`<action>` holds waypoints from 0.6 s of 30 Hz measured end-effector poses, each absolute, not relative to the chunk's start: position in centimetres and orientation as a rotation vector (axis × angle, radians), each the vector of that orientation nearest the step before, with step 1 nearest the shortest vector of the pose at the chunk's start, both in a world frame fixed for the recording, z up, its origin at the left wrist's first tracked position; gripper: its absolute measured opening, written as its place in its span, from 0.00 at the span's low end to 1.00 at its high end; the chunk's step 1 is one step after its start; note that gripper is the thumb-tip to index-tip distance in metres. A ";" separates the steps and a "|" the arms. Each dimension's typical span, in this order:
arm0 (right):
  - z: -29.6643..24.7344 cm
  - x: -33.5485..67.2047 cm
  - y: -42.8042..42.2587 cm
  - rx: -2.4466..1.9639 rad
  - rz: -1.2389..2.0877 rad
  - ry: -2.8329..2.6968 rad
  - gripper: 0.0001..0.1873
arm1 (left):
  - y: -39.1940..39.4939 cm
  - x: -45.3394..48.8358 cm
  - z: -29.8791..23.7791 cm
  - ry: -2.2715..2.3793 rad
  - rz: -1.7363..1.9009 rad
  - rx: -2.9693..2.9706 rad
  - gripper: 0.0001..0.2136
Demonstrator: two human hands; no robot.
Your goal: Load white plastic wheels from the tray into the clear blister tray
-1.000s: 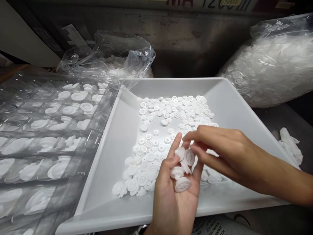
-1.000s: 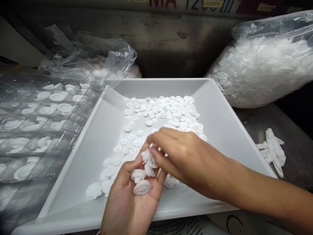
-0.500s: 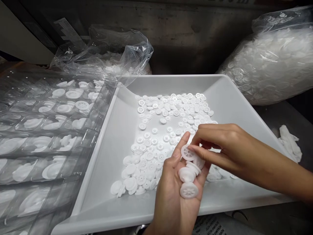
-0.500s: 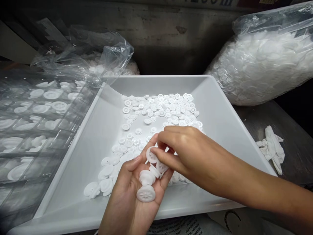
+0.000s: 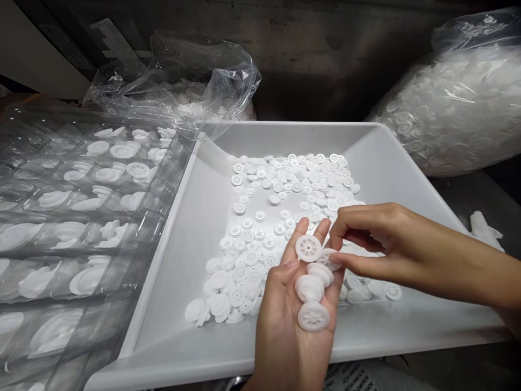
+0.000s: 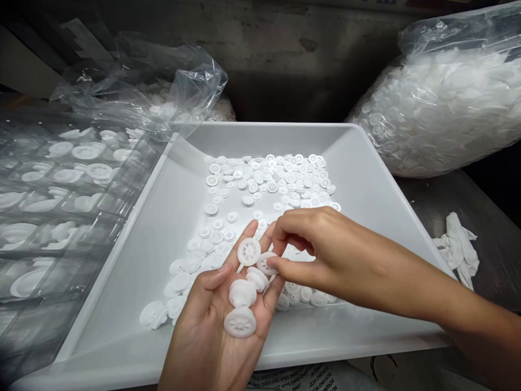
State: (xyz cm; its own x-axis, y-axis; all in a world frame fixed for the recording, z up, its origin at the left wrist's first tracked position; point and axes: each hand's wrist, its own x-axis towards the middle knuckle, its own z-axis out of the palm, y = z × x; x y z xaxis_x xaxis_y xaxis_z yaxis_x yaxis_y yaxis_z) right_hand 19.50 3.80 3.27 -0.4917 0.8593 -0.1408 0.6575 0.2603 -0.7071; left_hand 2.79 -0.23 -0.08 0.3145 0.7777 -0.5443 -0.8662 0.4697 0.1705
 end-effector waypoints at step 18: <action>2.3 18.9 3.1 -1.169 0.581 -2.409 0.09 | 0.0 2.7 0.4 0.693 1.001 -0.146 0.20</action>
State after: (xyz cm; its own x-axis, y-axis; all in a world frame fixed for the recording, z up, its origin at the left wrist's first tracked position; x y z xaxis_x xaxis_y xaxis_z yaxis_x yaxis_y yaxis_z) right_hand 18.89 3.08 2.33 -0.5707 0.8034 0.1695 0.6376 0.5637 -0.5250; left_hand 2.71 -0.05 0.42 0.3471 0.7238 -0.5964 -0.8128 0.5494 0.1937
